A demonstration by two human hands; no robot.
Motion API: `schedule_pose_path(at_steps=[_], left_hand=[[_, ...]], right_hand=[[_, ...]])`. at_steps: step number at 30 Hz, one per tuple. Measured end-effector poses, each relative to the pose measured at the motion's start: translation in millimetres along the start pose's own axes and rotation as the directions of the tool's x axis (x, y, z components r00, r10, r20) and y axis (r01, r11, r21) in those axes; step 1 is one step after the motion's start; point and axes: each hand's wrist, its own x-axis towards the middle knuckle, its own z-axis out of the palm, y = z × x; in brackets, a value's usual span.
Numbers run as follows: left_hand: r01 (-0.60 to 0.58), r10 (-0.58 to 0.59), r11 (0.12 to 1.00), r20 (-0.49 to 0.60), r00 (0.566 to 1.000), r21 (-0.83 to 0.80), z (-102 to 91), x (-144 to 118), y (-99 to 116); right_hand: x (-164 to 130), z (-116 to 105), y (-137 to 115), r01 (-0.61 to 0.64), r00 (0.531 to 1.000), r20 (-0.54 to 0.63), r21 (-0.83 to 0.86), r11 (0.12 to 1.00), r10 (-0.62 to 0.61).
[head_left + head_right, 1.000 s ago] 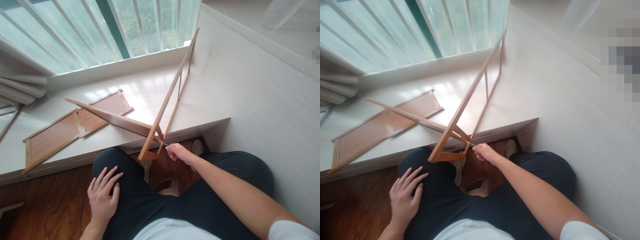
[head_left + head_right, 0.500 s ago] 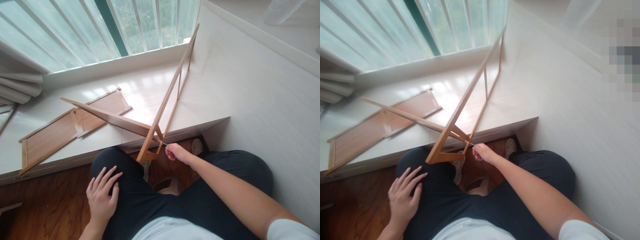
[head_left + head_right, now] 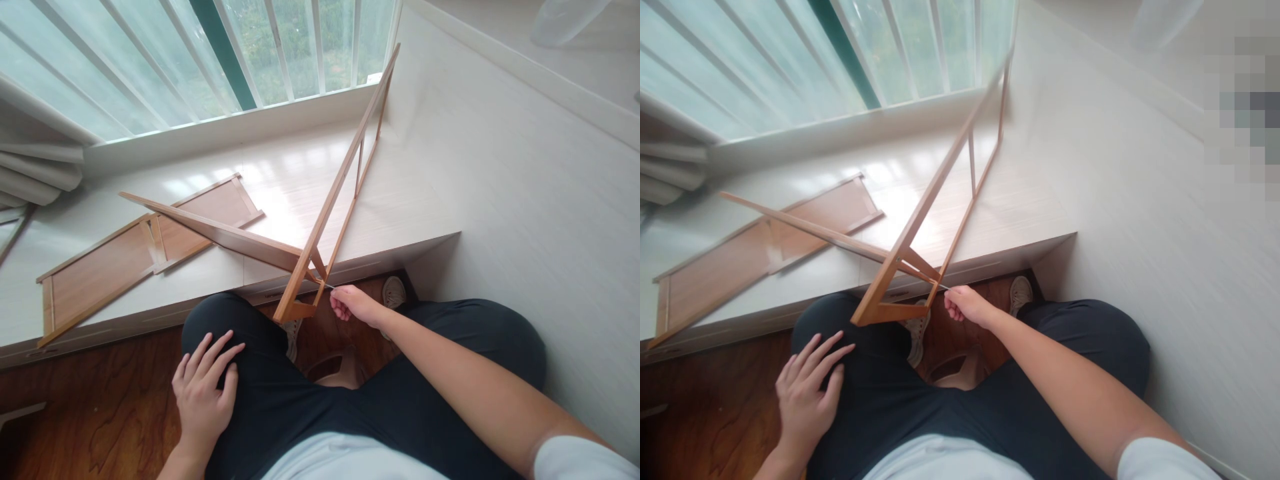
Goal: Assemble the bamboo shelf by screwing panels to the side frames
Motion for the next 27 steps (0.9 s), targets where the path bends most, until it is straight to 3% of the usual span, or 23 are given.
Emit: schedule_pose_path(at_steps=[10, 27], left_hand=[[0.014, -0.014, 1.0, 0.001, 1.0, -0.013, -0.2, 0.3, 0.4], [-0.007, 0.007, 1.0, -0.007, 1.0, 0.006, 0.8, -1.3, 0.4]], right_hand=[[3.2, -2.3, 6.2, 0.046, 0.998, -0.03, -0.058, 0.997, -0.048], [-0.6, -6.3, 6.6, 0.239, 0.962, -0.062, -0.28, 0.93, -0.265]])
